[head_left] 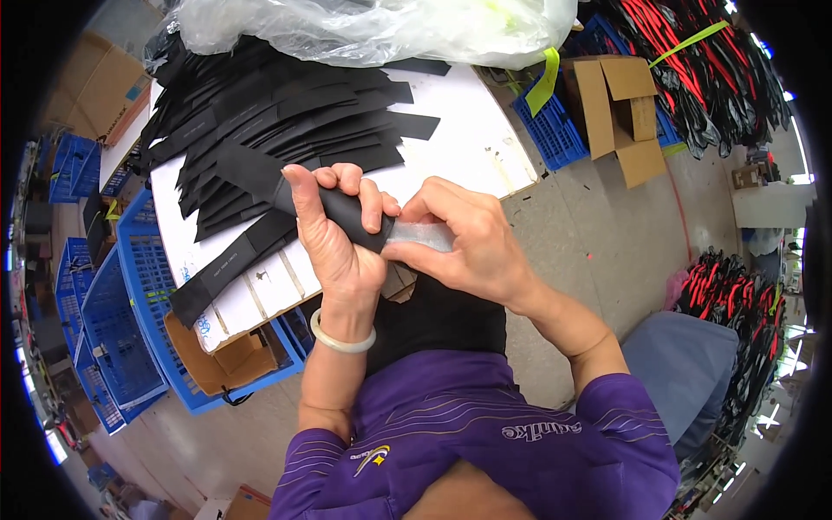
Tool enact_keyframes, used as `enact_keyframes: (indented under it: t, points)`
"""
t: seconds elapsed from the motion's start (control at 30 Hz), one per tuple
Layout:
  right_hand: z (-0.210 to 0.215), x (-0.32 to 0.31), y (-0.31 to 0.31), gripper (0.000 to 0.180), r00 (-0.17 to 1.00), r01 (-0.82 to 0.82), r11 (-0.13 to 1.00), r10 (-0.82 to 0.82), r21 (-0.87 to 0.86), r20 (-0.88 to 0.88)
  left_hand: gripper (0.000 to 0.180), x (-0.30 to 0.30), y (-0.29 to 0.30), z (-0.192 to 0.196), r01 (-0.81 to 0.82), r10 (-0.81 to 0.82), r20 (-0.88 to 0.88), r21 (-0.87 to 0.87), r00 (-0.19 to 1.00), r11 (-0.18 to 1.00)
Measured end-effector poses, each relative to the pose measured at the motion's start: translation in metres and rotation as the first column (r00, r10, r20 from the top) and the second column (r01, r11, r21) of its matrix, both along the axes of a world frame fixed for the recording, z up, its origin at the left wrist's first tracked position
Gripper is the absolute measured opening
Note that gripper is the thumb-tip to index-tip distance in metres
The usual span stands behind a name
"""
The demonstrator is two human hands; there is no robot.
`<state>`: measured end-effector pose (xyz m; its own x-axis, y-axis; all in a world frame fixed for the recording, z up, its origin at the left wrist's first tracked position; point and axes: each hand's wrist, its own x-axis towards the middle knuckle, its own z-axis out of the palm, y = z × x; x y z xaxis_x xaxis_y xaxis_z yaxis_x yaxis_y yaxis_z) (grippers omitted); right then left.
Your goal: The person is folding and preparing black fabric straps by peeling adhesive backing and stacking them.
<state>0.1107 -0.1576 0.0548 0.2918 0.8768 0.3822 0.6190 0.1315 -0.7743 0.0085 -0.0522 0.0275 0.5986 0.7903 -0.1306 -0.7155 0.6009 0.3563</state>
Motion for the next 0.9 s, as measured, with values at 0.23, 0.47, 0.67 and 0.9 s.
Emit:
enact_keyframes:
  t: [0.23,0.47,0.67,0.9]
  points:
    - [0.022,0.01,-0.021,0.021,0.965,-0.098,0.994,0.107,-0.049,0.241,0.047,-0.005,0.016,-0.001,-0.004,0.011,0.069,-0.099,0.998,0.995]
    - [0.008,0.0,0.005,0.02,0.963,-0.186,0.969,0.147,0.165,0.226,0.047,-0.002,0.01,0.001,0.024,-0.016,0.047,-0.157,0.999,0.987]
    - [-0.001,-0.002,0.01,0.019,0.944,-0.177,0.968,0.116,0.178,0.308,0.047,-0.004,0.015,0.0,0.026,-0.014,0.062,-0.196,0.998,0.98]
    - [-0.018,-0.009,0.015,0.022,0.956,-0.09,0.959,0.007,0.268,0.294,0.046,-0.008,0.019,-0.001,0.02,-0.013,0.034,-0.2,0.999,0.98]
